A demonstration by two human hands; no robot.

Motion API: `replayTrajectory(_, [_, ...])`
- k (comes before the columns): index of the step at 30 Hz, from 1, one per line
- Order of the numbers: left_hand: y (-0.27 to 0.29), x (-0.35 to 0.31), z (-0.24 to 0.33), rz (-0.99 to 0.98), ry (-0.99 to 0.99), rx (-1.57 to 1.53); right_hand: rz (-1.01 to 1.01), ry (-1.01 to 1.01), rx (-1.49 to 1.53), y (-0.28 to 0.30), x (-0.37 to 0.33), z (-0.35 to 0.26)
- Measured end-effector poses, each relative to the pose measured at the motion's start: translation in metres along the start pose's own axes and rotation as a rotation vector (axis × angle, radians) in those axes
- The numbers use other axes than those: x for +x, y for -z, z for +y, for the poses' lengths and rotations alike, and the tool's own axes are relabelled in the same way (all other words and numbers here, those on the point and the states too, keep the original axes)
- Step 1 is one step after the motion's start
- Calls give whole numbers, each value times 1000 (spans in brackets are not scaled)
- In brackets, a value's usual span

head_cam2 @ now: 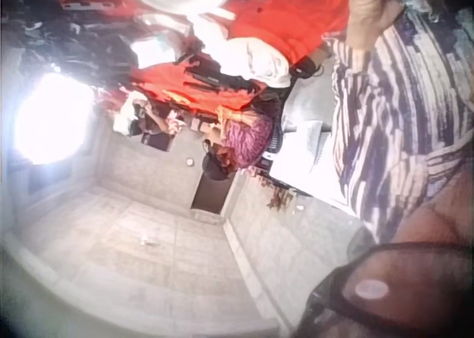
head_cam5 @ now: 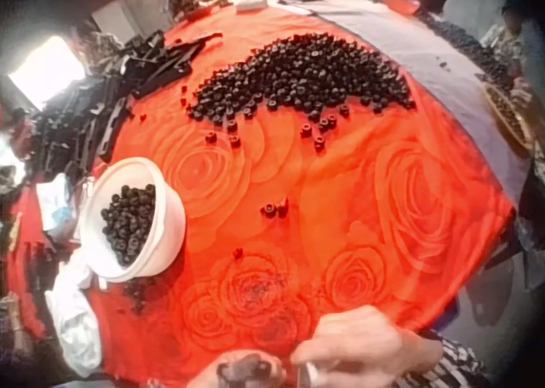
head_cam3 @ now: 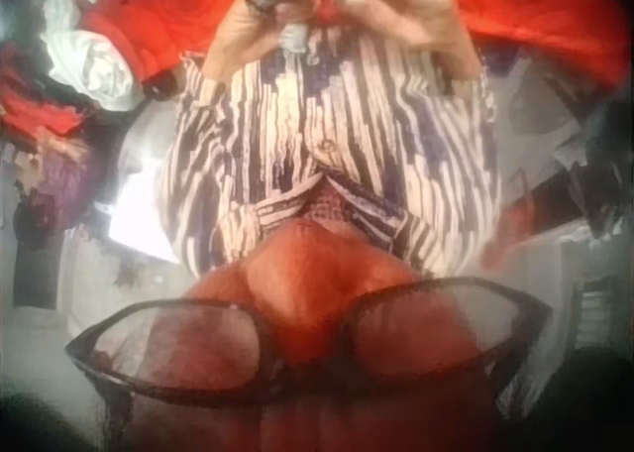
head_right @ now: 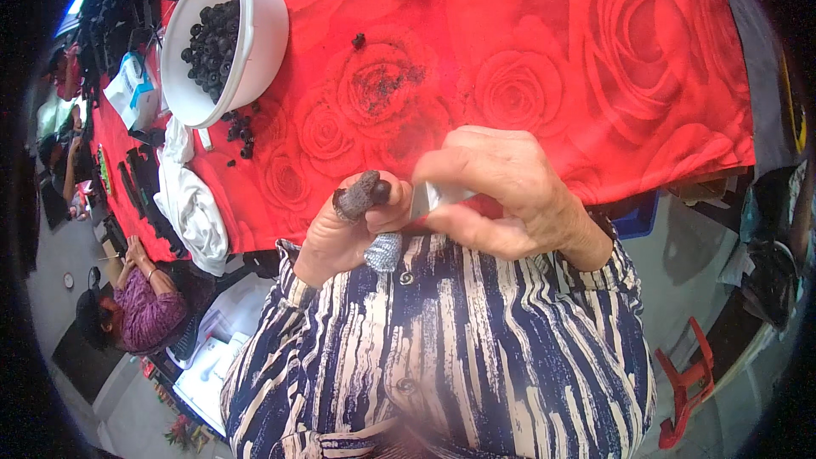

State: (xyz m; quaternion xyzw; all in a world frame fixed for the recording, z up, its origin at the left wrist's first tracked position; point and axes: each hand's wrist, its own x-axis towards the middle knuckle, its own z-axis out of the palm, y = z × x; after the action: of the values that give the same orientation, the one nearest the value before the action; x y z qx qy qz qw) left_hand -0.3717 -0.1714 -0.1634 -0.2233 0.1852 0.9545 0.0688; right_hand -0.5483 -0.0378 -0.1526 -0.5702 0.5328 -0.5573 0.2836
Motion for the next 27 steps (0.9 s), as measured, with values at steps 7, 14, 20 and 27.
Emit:
replayTrajectory(7, [4, -3, -9, -29, 75, -224, 169, 124, -250, -30, 2, 2])
replayTrajectory(14, [-14, -7, -8, 38, -31, -112, 275, 364, -487, -43, 0, -3])
replayTrajectory(20, [-13, -9, -10, 22, -144, -80, 347, 413, -466, -47, -10, -2])
replayTrajectory(27, [-1, -8, -11, 11, -222, -8, 380, 329, -381, -47, -11, 0])
